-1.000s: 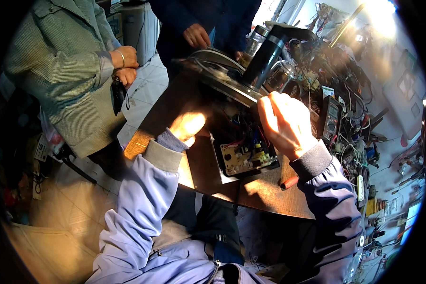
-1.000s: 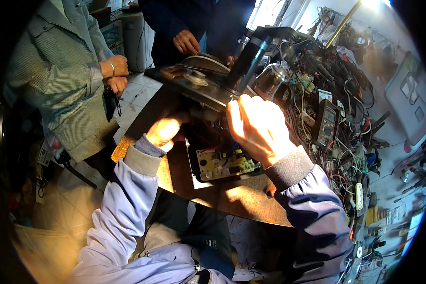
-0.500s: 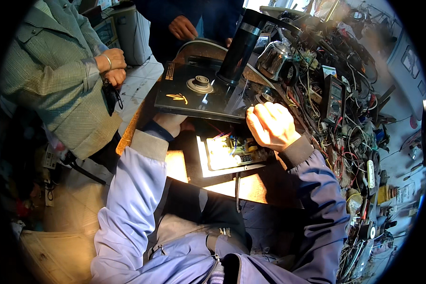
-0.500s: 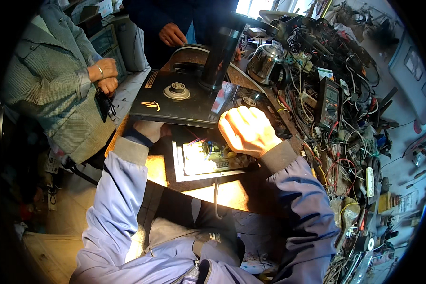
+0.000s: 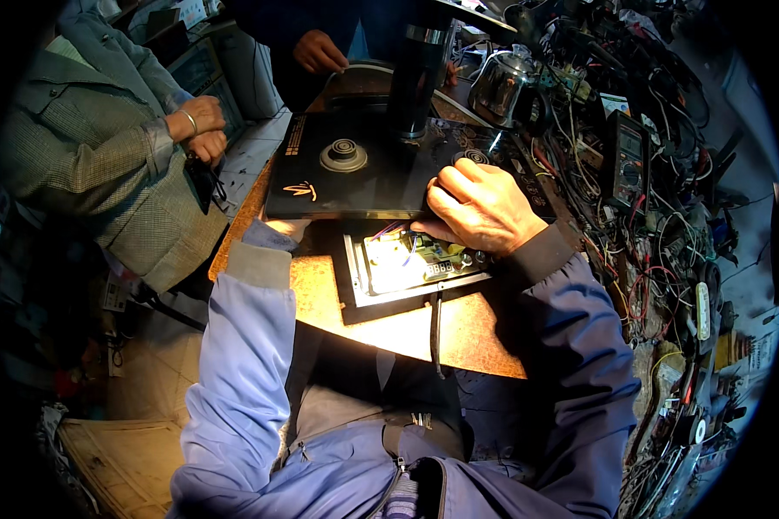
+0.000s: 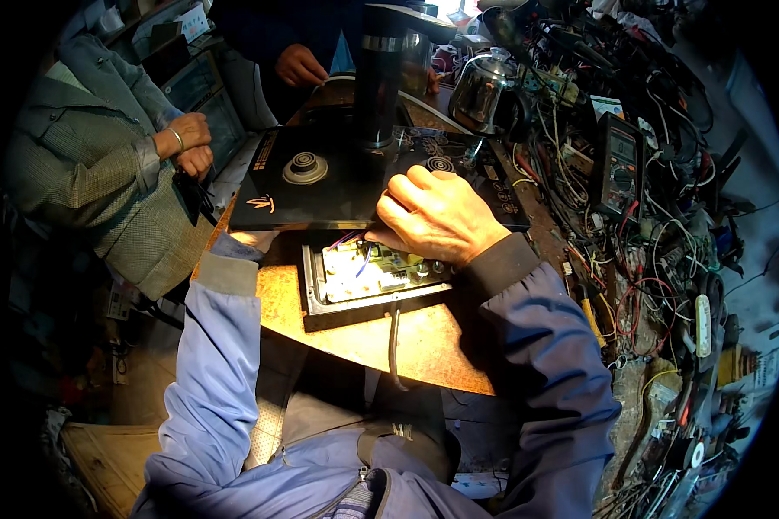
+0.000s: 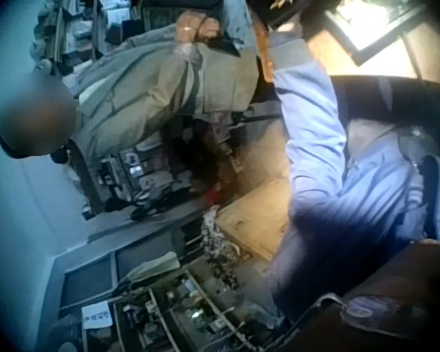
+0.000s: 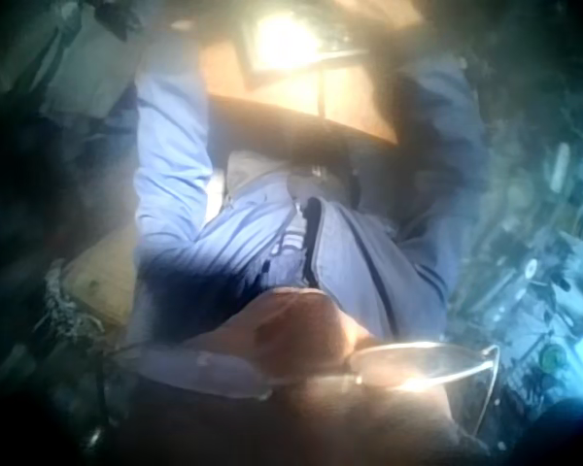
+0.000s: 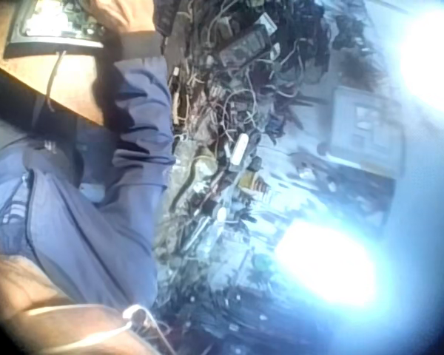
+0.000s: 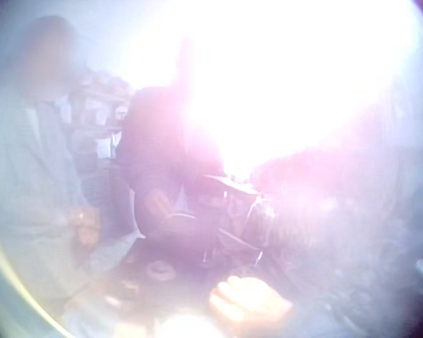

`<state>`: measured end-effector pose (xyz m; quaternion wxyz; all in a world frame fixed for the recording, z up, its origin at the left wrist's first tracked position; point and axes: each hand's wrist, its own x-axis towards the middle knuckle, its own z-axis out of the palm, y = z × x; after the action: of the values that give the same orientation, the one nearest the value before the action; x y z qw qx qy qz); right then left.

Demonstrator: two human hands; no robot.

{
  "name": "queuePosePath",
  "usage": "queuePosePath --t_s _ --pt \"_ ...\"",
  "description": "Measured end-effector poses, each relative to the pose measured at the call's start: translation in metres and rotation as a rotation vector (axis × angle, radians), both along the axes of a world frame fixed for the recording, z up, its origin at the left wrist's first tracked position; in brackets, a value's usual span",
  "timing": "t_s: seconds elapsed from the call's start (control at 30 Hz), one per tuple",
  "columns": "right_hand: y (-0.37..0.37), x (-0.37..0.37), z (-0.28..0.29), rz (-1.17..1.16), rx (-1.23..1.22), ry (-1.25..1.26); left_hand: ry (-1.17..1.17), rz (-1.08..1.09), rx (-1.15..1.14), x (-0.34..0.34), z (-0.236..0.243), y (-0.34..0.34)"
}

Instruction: The person disassembles a portable electric stove, removes the control panel and circuit board, and uses a screwdriver to adjust internal components. The person then reassembles the stove and continues to manipulate the circuit board.

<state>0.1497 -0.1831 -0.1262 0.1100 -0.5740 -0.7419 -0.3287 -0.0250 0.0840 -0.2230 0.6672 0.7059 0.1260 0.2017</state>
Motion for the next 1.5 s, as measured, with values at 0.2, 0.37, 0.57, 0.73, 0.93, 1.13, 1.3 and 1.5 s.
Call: queuePosePath --t_s 0.2,0.37,0.57,0.73,0.93,1.13,1.3,1.5 --pt "-0.007 0.006 0.004 -0.077 -0.097 0.098 -0.128 -0.052 0.716 -0.009 -0.006 0.005" --pt "-0.008 0.001 0.015 -0.136 -0.16 0.332 0.27 -0.256 0.341 -0.042 0.038 -0.009" --pt "-0.005 -0.001 0.023 -0.182 -0.259 0.45 0.395 -0.434 -0.018 -0.092 0.087 -0.043" --pt "-0.019 0.003 0.032 -0.186 -0.305 0.493 0.175 -0.261 0.088 -0.103 0.09 -0.094" --pt "-0.084 -0.02 0.092 -0.366 0.062 0.702 -0.204 0.092 0.64 -0.077 0.078 -0.138" --pt "-0.175 -0.091 0.086 -0.849 0.355 0.734 -0.349 0.064 0.975 -0.057 0.06 -0.134" --pt "-0.212 -0.101 0.0 -1.183 0.323 0.605 -0.296 0.056 0.926 -0.06 0.049 -0.134" --pt "-0.214 -0.103 -0.03 -1.261 0.217 0.394 -0.316 0.196 1.048 -0.053 0.066 -0.131"
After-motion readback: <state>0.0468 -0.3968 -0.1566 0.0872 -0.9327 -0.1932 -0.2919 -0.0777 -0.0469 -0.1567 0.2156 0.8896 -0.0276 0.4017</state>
